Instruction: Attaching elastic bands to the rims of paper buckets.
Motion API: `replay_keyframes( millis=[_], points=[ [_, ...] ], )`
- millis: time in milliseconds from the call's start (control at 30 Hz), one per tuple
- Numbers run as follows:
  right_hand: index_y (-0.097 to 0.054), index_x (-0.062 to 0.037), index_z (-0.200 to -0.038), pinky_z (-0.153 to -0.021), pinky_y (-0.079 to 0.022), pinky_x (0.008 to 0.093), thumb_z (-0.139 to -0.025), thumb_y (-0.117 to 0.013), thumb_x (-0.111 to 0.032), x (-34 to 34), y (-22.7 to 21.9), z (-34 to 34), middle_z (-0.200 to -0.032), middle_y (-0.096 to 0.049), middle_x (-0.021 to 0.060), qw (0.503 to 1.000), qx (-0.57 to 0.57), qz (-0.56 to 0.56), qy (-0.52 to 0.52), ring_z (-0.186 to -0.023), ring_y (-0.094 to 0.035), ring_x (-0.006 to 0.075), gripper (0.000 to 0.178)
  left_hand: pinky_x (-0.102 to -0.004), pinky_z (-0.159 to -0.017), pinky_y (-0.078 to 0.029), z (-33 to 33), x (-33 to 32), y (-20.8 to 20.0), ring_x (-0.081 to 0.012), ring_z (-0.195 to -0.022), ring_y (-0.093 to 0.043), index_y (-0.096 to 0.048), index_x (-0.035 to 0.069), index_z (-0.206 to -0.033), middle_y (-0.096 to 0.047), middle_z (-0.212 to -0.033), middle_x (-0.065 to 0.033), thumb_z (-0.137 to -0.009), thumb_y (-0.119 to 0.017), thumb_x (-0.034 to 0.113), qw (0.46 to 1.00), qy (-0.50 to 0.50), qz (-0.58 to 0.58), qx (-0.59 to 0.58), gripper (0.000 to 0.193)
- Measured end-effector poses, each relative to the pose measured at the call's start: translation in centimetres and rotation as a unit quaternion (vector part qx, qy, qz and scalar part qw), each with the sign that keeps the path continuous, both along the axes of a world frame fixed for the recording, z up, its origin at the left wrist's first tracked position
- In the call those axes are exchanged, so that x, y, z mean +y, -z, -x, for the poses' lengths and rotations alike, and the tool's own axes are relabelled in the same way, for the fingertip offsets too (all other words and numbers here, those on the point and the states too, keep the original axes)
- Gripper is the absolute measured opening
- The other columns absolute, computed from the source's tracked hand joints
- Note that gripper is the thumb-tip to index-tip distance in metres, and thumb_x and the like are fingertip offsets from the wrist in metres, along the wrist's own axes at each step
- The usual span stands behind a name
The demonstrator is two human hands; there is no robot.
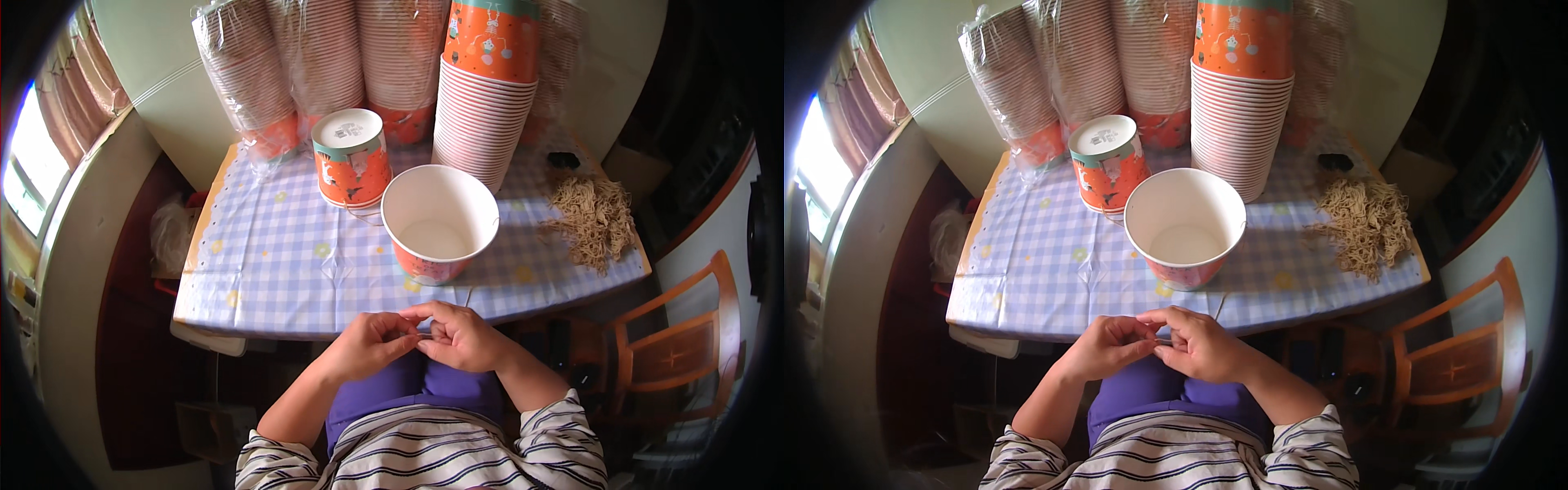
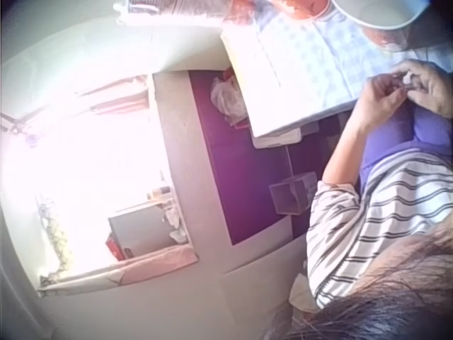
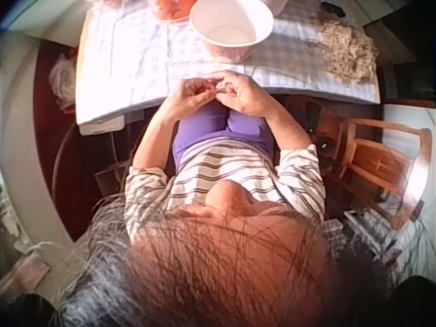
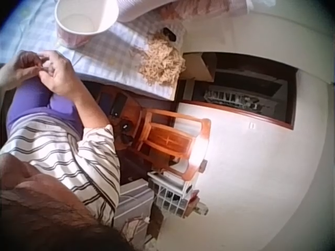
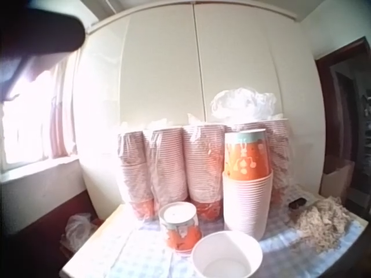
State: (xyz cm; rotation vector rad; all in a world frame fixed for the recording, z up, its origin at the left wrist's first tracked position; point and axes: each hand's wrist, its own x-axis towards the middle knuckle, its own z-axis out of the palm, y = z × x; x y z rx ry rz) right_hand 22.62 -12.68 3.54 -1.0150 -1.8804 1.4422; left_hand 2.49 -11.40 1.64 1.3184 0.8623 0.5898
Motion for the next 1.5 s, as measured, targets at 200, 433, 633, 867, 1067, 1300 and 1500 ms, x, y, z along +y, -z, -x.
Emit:
replay_keyframes(
  millis=[200, 433, 633, 867, 1067, 1300, 1500],
  points=[
    [-0.059, -0.0026, -0.098, -0.059, -0.047, 0.029, -0.077, -0.064, 0.002, 0.2, 0.7, -0.1, -0.084, -0.058, 0.0076, 0.976, -0.018, -0.207, 0.072, -0.066, -0.057, 0.0177, 0.022, -0.0181, -0.054, -0.037, 0.2, 0.5, -0.6, -0.0012, -0.064, -0.044, -0.064, -0.001, -0.095, -0.056, -0.071, 0.0047, -0.088, -0.062, 0.017, 0.999, -0.001, 0.003, 0.038, 0.018],
    [-0.061, -0.0017, -0.085, -0.059, -0.048, 0.0284, -0.074, -0.066, 0.003, 0.5, 1.0, -0.2, -0.082, -0.058, 0.008, 0.95, -0.023, -0.295, 0.101, -0.068, -0.059, 0.0198, 0.013, -0.0176, -0.055, -0.038, 0.2, 1.2, 0.3, -0.0019, -0.062, -0.045, -0.065, 0.002, -0.096, -0.057, -0.07, 0.0041, -0.09, -0.061, 0.021, 0.999, -0.012, 0.05, -0.016, 0.021],
    [-0.061, -0.0017, -0.085, -0.062, -0.049, 0.0299, -0.074, -0.066, 0.004, 0.5, 0.9, 0.0, -0.083, -0.058, 0.0082, 0.946, -0.027, -0.306, 0.106, -0.072, -0.06, 0.0224, 0.014, -0.0174, -0.054, -0.039, -0.4, 0.9, 0.3, -0.0021, -0.061, -0.046, -0.065, 0.0, -0.093, -0.057, -0.07, 0.0044, -0.09, -0.061, 0.018, 0.999, -0.023, 0.022, -0.021, 0.018],
    [-0.06, -0.0029, -0.086, -0.059, -0.049, 0.0311, -0.072, -0.067, 0.003, 0.2, 0.5, -0.4, -0.081, -0.058, 0.0095, 0.931, -0.05, -0.349, 0.092, -0.068, -0.06, 0.0232, 0.017, -0.0208, -0.055, -0.042, 0.1, 0.6, -0.5, -0.0051, -0.062, -0.051, -0.065, 0.0, -0.089, -0.059, -0.07, 0.0009, -0.084, -0.066, 0.011, 0.995, -0.026, -0.097, 0.022, 0.013],
    [-0.058, -0.0041, -0.086, -0.054, -0.05, 0.0318, -0.072, -0.068, 0.0, 0.3, -3.1, -1.0, -0.079, -0.056, 0.0064, 0.866, -0.08, -0.488, 0.077, -0.062, -0.059, 0.0227, 0.018, -0.0299, -0.057, -0.042, -0.6, 1.1, -4.4, -0.0177, -0.06, -0.052, -0.063, 0.005, -0.089, -0.052, -0.069, -0.0028, -0.074, -0.07, 0.005, 0.835, -0.015, -0.548, 0.044, 0.016],
    [-0.057, -0.0028, -0.084, -0.058, -0.047, 0.0337, -0.074, -0.066, 0.001, 2.9, -8.3, -1.0, -0.076, -0.055, 0.009, 0.899, -0.041, -0.435, 0.029, -0.065, -0.058, 0.0254, 0.014, -0.0288, -0.06, -0.038, -0.5, 3.4, -8.0, -0.0134, -0.063, -0.048, -0.062, 0.007, -0.086, -0.048, -0.072, 0.0011, -0.068, -0.067, 0.009, 0.574, -0.067, -0.806, 0.129, 0.019],
    [-0.063, 0.0002, -0.081, -0.058, -0.045, 0.0265, -0.079, -0.063, -0.006, 9.3, -10.5, 0.1, -0.067, -0.062, 0.0034, 0.972, -0.076, -0.217, 0.055, -0.063, -0.055, 0.007, 0.007, -0.0327, -0.062, -0.043, 0.1, 9.0, -8.5, -0.0181, -0.067, -0.054, -0.063, 0.007, -0.089, -0.054, -0.076, -0.0021, -0.071, -0.067, 0.005, 0.591, -0.115, -0.78, 0.168, 0.019]
  ],
)
